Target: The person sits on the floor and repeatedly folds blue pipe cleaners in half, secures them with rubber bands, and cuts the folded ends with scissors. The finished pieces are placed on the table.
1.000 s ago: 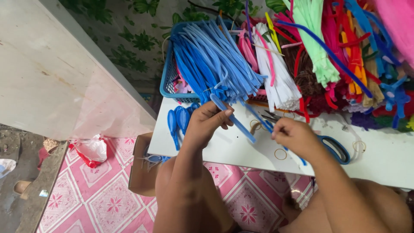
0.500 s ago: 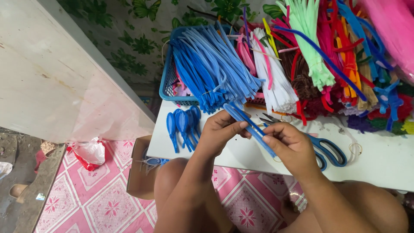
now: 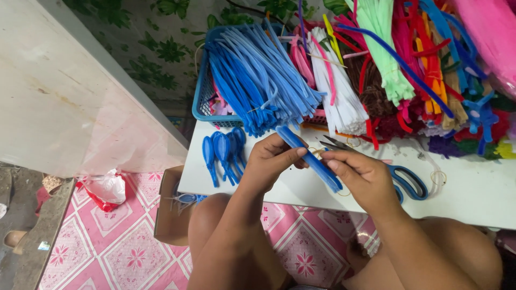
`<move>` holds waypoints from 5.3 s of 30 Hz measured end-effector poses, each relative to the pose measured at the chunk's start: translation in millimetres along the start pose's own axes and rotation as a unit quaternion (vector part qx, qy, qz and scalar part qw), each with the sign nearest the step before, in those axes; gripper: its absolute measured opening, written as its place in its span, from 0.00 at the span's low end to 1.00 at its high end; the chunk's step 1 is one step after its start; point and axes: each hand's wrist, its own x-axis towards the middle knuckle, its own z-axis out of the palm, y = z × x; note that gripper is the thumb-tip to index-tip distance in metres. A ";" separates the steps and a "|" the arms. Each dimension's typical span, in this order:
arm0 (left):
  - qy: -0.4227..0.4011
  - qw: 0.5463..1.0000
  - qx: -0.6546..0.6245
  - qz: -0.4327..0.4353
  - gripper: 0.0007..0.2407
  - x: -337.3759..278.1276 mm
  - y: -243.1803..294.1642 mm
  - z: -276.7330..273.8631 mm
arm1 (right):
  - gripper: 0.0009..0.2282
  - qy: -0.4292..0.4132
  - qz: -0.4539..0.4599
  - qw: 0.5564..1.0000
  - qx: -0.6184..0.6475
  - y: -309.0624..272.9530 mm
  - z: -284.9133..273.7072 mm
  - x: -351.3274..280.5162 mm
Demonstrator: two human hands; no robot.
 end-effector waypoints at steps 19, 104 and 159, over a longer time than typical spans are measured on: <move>-0.014 0.998 0.047 -0.036 0.04 -2.9 -12.3 11.3 | 0.04 -0.045 0.117 0.992 0.027 4.1 1.1 1.1; -0.156 0.965 0.144 -0.151 0.12 -18.5 42.5 42.6 | 0.03 -0.179 -0.078 0.976 -0.098 -27.6 -33.6 26.9; -0.045 0.991 0.077 -0.097 0.09 -34.2 37.9 52.3 | 0.03 -0.031 -0.058 0.978 -0.199 -63.7 -24.3 -34.4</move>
